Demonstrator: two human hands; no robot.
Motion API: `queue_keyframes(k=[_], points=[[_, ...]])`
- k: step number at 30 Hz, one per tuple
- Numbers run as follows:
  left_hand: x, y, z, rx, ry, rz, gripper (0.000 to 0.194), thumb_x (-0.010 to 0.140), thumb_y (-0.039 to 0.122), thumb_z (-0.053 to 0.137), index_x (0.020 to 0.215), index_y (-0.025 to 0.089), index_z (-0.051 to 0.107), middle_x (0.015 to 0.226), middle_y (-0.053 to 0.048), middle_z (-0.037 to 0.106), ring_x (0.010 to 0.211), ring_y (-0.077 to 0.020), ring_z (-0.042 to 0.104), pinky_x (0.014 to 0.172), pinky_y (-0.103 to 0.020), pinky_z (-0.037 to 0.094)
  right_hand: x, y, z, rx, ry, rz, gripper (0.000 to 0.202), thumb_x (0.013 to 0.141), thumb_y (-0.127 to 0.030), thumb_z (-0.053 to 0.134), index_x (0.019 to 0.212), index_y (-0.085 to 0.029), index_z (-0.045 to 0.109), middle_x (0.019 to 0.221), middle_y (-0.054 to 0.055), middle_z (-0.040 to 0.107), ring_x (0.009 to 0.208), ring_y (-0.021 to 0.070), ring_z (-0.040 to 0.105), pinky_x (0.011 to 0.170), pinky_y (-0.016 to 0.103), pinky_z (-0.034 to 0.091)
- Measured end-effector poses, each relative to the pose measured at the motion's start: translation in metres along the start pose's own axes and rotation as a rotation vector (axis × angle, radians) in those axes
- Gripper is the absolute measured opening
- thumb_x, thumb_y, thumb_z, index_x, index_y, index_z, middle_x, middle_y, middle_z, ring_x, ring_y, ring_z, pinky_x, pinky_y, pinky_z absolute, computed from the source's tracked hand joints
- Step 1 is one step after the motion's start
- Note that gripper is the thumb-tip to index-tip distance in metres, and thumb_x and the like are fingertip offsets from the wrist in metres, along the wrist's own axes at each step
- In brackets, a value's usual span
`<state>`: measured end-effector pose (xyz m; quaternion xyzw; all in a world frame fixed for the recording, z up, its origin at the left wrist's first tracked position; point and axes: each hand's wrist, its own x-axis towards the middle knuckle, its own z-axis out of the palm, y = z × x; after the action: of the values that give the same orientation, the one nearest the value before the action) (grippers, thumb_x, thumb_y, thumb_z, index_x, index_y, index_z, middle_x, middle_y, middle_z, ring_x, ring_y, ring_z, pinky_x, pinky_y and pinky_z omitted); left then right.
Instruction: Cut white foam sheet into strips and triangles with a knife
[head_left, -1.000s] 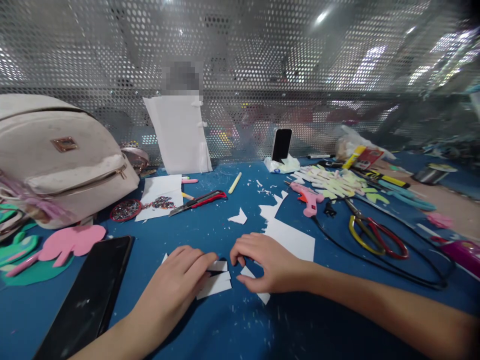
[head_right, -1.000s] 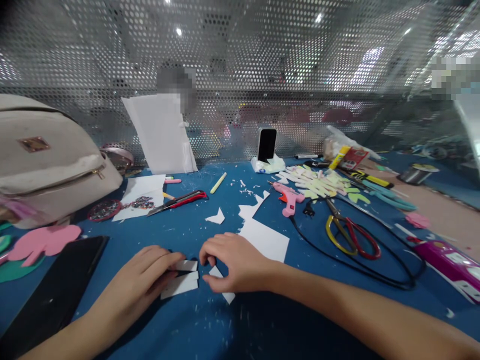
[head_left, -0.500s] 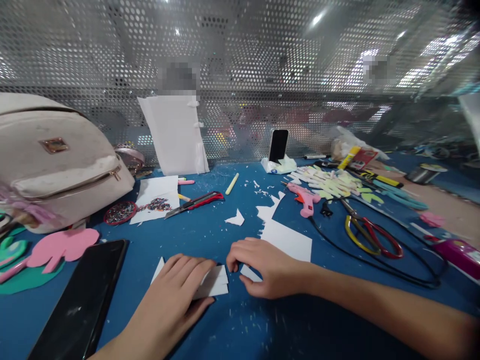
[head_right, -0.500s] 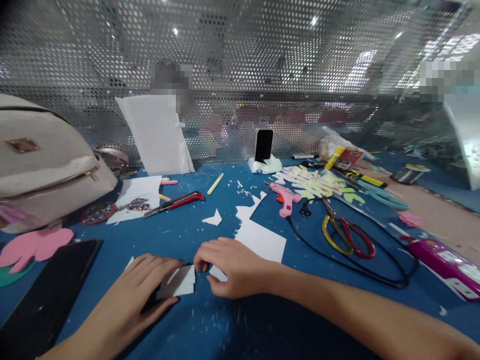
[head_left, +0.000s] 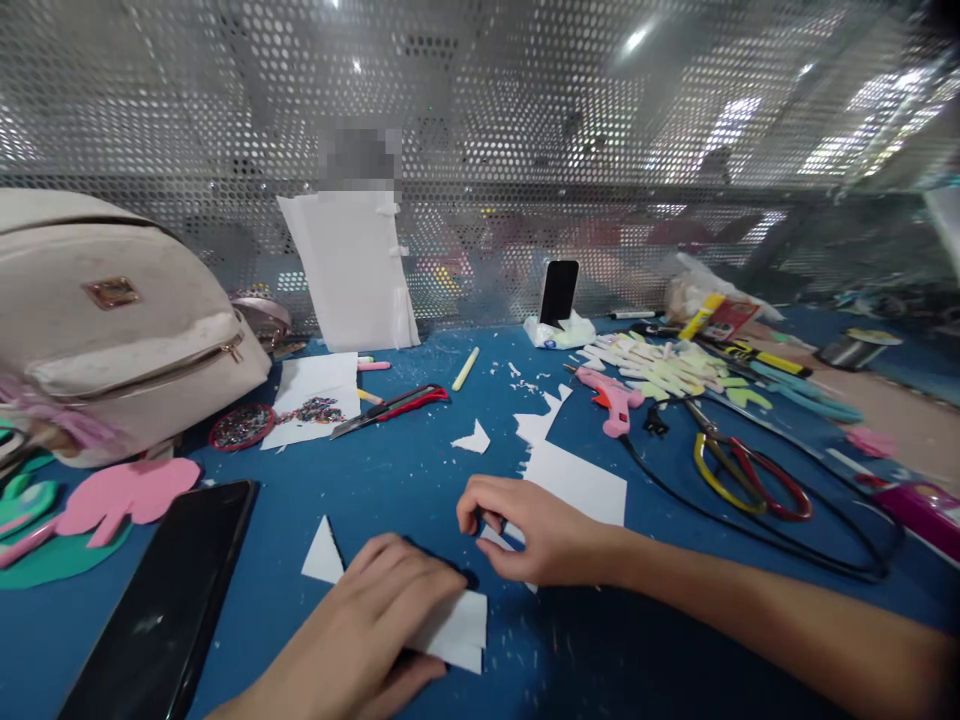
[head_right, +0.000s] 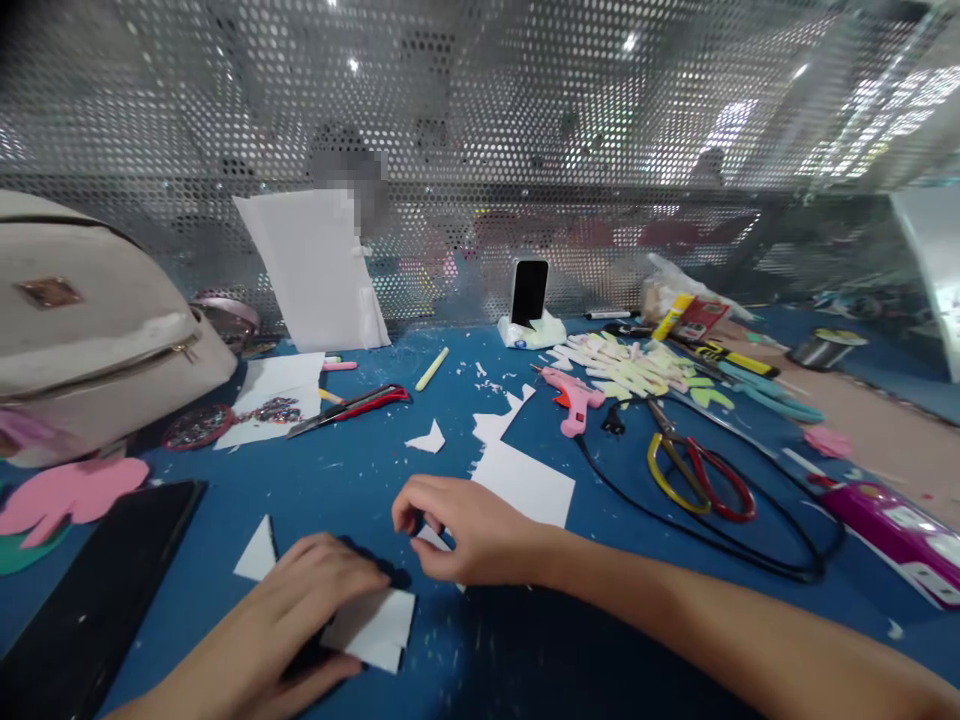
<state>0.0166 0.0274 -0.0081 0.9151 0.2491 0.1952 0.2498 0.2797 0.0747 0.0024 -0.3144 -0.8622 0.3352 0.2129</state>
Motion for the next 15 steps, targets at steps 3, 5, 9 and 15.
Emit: queue_keyframes(k=[3, 5, 9, 15], points=[[0.0, 0.0, 0.002, 0.029, -0.029, 0.073, 0.061, 0.094, 0.01, 0.066, 0.146, 0.027, 0.039, 0.134, -0.005, 0.066, 0.12, -0.0245, 0.062, 0.116, -0.044, 0.039, 0.0, 0.001, 0.0, 0.035, 0.011, 0.043, 0.019, 0.084, -0.013, 0.062, 0.1, -0.022, 0.058, 0.095, -0.002, 0.06, 0.077, 0.0112, 0.052, 0.072, 0.023, 0.042], [0.0, -0.001, 0.001, 0.056, -0.058, 0.076, 0.059, 0.096, 0.012, 0.063, 0.148, 0.027, 0.039, 0.137, -0.005, 0.065, 0.123, -0.0236, 0.062, 0.122, -0.046, 0.034, 0.001, 0.001, 0.0, 0.049, 0.014, 0.051, 0.015, 0.086, -0.015, 0.062, 0.099, -0.021, 0.058, 0.095, -0.001, 0.058, 0.078, 0.0113, 0.053, 0.073, 0.023, 0.043], [0.0, -0.003, -0.007, 0.172, -0.158, 0.071, 0.053, 0.101, 0.008, 0.049, 0.149, 0.028, 0.041, 0.145, -0.005, 0.061, 0.135, -0.0227, 0.056, 0.128, -0.055, 0.023, 0.002, 0.001, 0.0, 0.056, 0.009, 0.053, 0.012, 0.089, -0.015, 0.06, 0.1, -0.021, 0.059, 0.095, -0.001, 0.058, 0.079, 0.0113, 0.053, 0.074, 0.024, 0.043], [0.002, -0.006, -0.012, 0.382, -0.104, 0.156, 0.05, 0.103, 0.004, 0.036, 0.15, 0.021, 0.044, 0.142, -0.007, 0.064, 0.137, -0.0228, 0.054, 0.129, -0.058, 0.009, 0.001, 0.001, -0.001, 0.029, -0.008, 0.031, 0.012, 0.092, -0.014, 0.057, 0.101, -0.021, 0.06, 0.099, 0.001, 0.06, 0.081, 0.012, 0.055, 0.074, 0.024, 0.044]])
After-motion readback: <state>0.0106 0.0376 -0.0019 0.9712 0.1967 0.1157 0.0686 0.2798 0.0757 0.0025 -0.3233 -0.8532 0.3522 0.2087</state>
